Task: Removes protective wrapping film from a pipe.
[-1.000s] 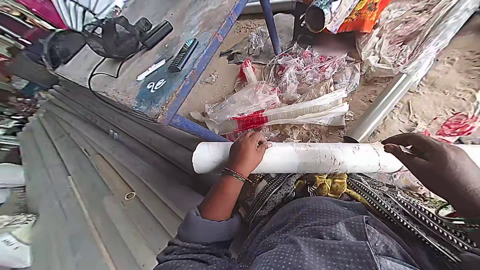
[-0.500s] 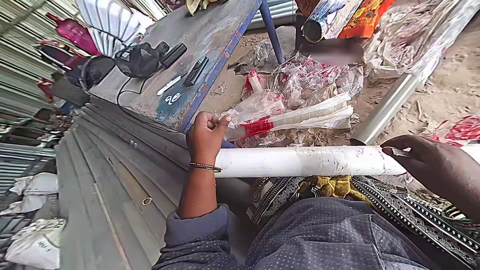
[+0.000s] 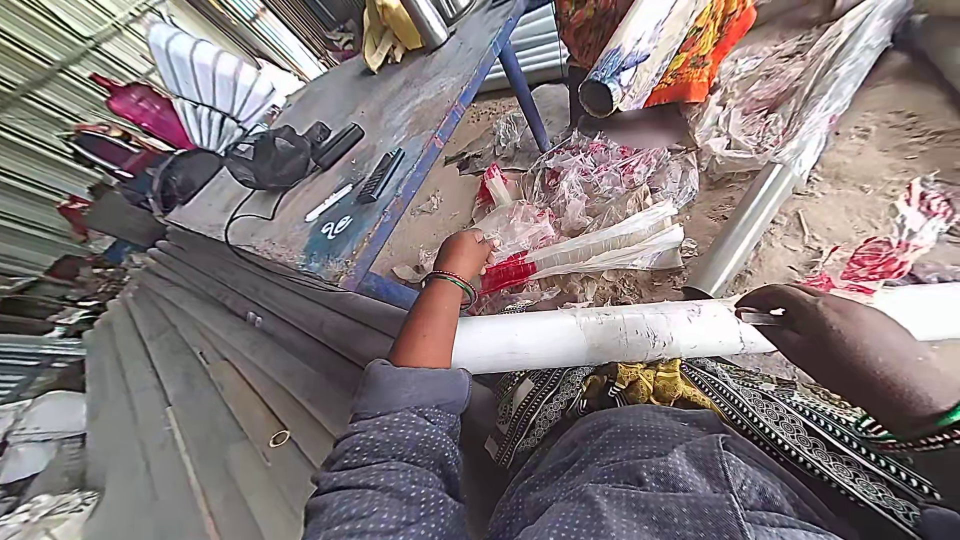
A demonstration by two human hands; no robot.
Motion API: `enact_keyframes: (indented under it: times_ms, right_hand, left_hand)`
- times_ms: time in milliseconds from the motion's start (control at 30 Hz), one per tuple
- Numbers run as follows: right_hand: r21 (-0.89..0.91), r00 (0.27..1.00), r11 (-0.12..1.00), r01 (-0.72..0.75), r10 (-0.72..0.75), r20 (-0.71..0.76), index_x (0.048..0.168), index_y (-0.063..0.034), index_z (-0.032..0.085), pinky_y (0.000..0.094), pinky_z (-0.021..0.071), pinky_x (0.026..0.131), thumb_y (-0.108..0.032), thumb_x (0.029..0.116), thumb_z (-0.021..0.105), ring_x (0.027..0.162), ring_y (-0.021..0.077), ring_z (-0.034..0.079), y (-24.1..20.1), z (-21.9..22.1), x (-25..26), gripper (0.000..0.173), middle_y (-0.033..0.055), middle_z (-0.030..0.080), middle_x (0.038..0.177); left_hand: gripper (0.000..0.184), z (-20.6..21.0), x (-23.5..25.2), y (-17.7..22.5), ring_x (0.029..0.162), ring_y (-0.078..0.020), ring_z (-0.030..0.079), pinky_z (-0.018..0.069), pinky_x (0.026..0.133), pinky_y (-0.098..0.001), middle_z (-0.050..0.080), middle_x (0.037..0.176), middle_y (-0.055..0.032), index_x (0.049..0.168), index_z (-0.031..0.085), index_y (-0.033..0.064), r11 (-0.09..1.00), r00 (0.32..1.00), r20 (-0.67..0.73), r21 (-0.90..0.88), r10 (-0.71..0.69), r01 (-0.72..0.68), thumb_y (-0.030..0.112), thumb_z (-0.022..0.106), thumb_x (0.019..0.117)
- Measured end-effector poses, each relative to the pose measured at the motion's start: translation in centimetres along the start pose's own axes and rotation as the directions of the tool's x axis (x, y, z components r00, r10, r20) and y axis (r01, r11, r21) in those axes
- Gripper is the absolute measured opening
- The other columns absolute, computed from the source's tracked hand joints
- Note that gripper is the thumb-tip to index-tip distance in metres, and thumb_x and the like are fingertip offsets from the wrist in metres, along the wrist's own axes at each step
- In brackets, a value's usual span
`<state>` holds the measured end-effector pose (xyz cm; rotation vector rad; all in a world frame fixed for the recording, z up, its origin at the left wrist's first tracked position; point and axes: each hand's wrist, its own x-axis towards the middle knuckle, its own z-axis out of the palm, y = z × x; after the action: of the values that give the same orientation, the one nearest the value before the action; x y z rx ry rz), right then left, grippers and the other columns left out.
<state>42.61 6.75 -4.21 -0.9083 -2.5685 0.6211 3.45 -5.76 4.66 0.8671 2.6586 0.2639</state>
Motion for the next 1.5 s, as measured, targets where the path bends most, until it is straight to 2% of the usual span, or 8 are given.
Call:
enact_keyframes:
  times_ms: [200,367,500,700,900,1133,1300,1500]
  right_hand:
    - [-0.021,1.000,1.000,-0.009,0.009,-0.007,0.101,-0.0037,0.073,0.0647,0.0489,0.059,-0.008,0.0935,0.069,0.073,0.0447,0.068,0.0,-0.2,0.3,0.010,0.0215,0.070,0.086]
    - [-0.019,0.998,0.998,-0.052,0.053,0.040,0.102,-0.0055,0.073,0.0620,0.0496,0.059,-0.009,0.0946,0.069,0.072,0.0401,0.068,0.4,-0.4,0.4,0.009,0.0178,0.070,0.088]
    - [-0.045,0.999,0.998,-0.033,0.035,0.041,0.100,-0.0053,0.073,0.0584,0.0502,0.058,-0.008,0.0925,0.072,0.071,0.0383,0.068,0.5,-0.2,0.3,0.008,0.0169,0.069,0.086]
    - [-0.056,0.996,0.997,-0.050,0.055,0.077,0.101,-0.0059,0.073,0.0585,0.0507,0.058,-0.009,0.0932,0.071,0.072,0.0389,0.069,1.1,0.3,0.0,0.008,0.0172,0.071,0.089]
    - [-0.051,0.998,0.999,-0.019,0.022,0.058,0.098,-0.0065,0.073,0.0583,0.0503,0.055,-0.008,0.0915,0.072,0.068,0.0381,0.068,1.4,0.5,-0.1,0.006,0.0160,0.069,0.084]
    - [-0.038,0.998,0.999,-0.013,0.016,0.063,0.096,-0.0065,0.073,0.0577,0.0505,0.056,-0.007,0.0910,0.072,0.068,0.0370,0.068,1.3,0.6,0.0,0.005,0.0156,0.070,0.086]
    - [-0.041,0.996,0.999,-0.031,0.035,0.085,0.099,-0.0058,0.073,0.0596,0.0507,0.057,-0.008,0.0923,0.072,0.070,0.0390,0.069,1.4,0.7,-0.1,0.007,0.0175,0.071,0.088]
    - [-0.025,0.994,0.999,-0.029,0.031,0.103,0.098,-0.0053,0.073,0.0606,0.0507,0.058,-0.005,0.0905,0.072,0.072,0.0397,0.069,1.8,1.1,0.0,0.007,0.0176,0.070,0.088]
  left_hand:
    - [0.042,1.5,2.5,1.9,0.109,-0.0318,0.069,0.0526,0.097,-0.0497,0.059,0.141,-0.0172,0.146,0.050,0.0018,0.990,0.986,0.121,0.072,0.113,-0.122,0.012,0.051,0.1055]
    - [0.054,2.3,3.4,3.4,0.116,-0.0449,0.062,0.0415,0.101,-0.0663,0.067,0.119,-0.0276,0.127,0.064,-0.0026,0.925,0.986,0.112,0.346,0.123,-0.155,0.041,0.036,0.1103]
    - [0.048,3.0,3.5,4.1,0.118,-0.0438,0.062,0.0431,0.097,-0.0677,0.069,0.118,-0.0247,0.113,0.070,-0.0001,0.887,0.992,0.041,0.445,0.120,-0.125,0.037,0.039,0.1098]
    - [0.066,4.7,4.9,3.0,0.119,-0.0430,0.063,0.0447,0.100,-0.0652,0.068,0.124,-0.0214,0.149,0.040,0.0055,0.950,0.998,-0.027,0.309,0.060,-0.049,0.028,0.071,0.0952]
    - [0.045,4.9,5.1,2.7,0.113,-0.0443,0.061,0.0430,0.097,-0.0652,0.065,0.116,-0.0279,0.112,0.065,-0.0059,0.983,0.982,-0.134,0.143,0.133,-0.114,0.038,0.061,0.1015]
    - [0.036,6.6,6.2,2.0,0.104,-0.0341,0.069,0.0506,0.096,-0.0549,0.069,0.117,-0.0195,0.134,0.058,0.0043,0.987,0.984,0.077,0.016,0.161,-0.163,0.025,0.055,0.1057]
    - [0.036,7.6,3.2,2.6,0.109,-0.0326,0.064,0.0452,0.101,-0.0562,0.069,0.114,-0.0205,0.119,0.069,-0.0003,0.931,0.793,0.557,0.092,0.246,-0.353,0.031,0.061,0.1025]
    - [0.038,8.1,-0.4,2.7,0.104,-0.0159,0.062,0.0501,0.094,-0.0318,0.063,0.121,-0.0156,0.122,0.062,-0.0035,0.889,0.554,0.748,-0.106,0.366,-0.445,0.011,0.076,0.0900]
